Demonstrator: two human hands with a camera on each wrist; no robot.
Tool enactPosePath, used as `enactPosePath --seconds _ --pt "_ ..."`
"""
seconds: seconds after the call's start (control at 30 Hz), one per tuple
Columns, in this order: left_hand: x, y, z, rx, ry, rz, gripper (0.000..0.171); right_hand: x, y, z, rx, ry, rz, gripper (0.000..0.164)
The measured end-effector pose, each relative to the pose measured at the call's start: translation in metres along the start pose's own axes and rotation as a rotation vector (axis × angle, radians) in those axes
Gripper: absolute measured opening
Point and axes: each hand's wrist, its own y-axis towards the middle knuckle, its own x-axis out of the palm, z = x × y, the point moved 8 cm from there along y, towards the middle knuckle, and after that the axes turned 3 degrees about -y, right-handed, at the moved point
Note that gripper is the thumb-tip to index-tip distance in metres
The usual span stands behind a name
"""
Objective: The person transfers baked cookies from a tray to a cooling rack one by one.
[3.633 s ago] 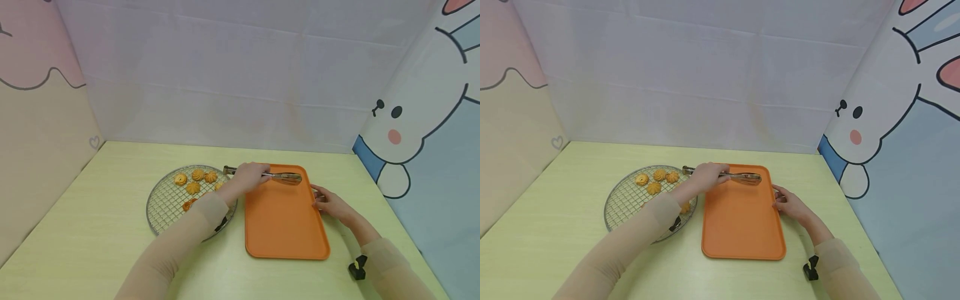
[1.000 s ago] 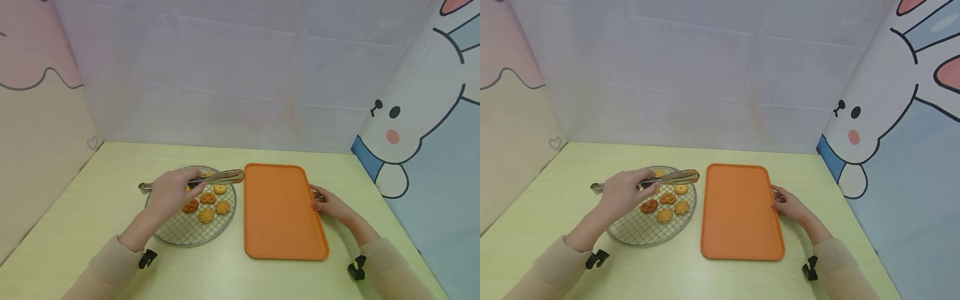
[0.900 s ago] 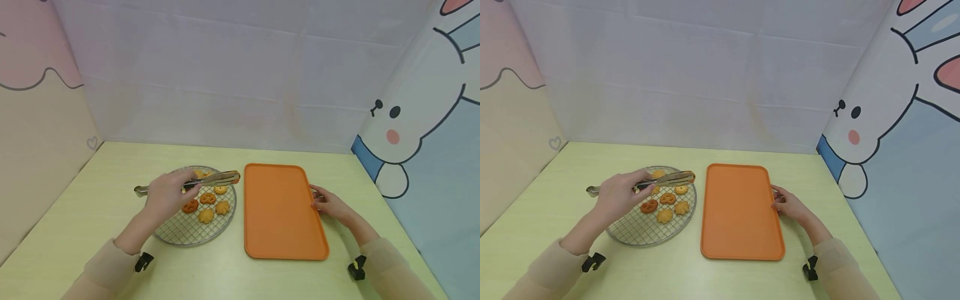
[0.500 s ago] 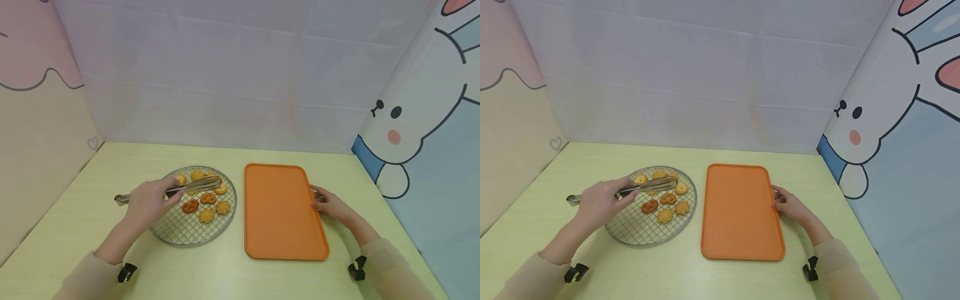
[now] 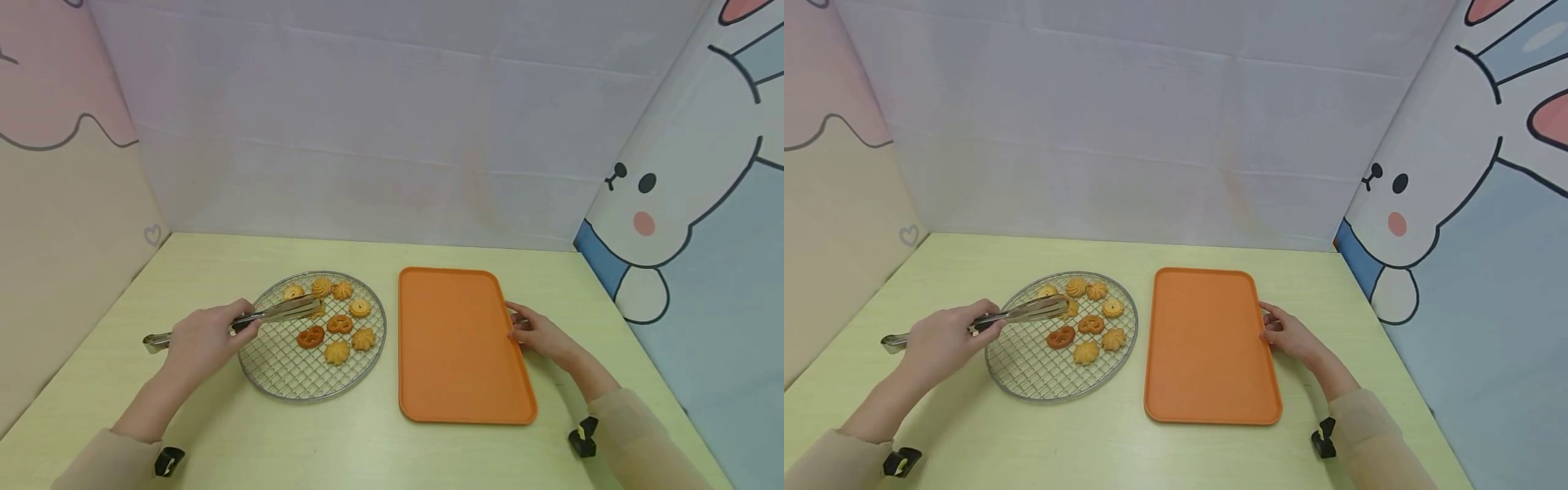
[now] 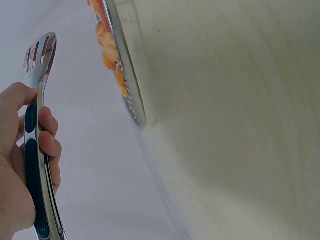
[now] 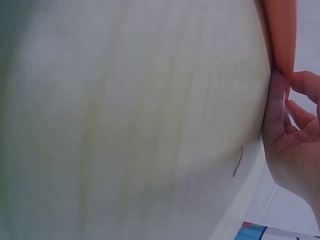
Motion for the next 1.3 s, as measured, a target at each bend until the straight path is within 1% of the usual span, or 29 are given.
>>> enactPosePath --seconds 0.1,0.17,0.3,0.5,0.6,0.8,0.97,1.13,1.3 --pt "0.003 -0.002 -0.011 -0.027 0.014 -0.032 0.012 -0.001 0.001 0.0 -0.006 -0.002 -0.004 0.063" --pt "0.006 -0.003 -0.018 -0.052 0.019 -0.067 0.011 -0.001 0.002 0.0 -0.01 -0.001 -0.005 0.063" --pt "0.012 -0.005 -0.03 -0.091 0.027 -0.153 0.016 -0.002 0.003 -0.001 -0.017 -0.008 -0.006 0.062" --pt "0.021 -0.009 -0.043 -0.117 0.034 -0.233 0.02 -0.002 0.006 -0.002 -0.021 -0.007 -0.018 0.063" --pt "0.026 -0.011 -0.046 -0.123 0.032 -0.26 0.02 -0.003 0.007 -0.003 -0.03 -0.007 -0.024 0.063" --pt "0.029 -0.012 -0.051 -0.14 0.025 -0.272 0.021 -0.004 0.009 -0.002 -0.042 -0.015 -0.027 0.063" --pt "0.03 -0.012 -0.053 -0.158 0.028 -0.29 0.026 -0.004 0.011 0.0 -0.029 -0.009 -0.034 0.063" --pt "0.028 -0.011 -0.053 -0.167 0.038 -0.293 0.028 -0.004 0.013 0.0 -0.021 -0.014 -0.039 0.063" --pt "0.023 -0.01 -0.051 -0.168 0.055 -0.277 0.032 -0.005 0.015 -0.001 -0.034 -0.022 -0.038 0.064"
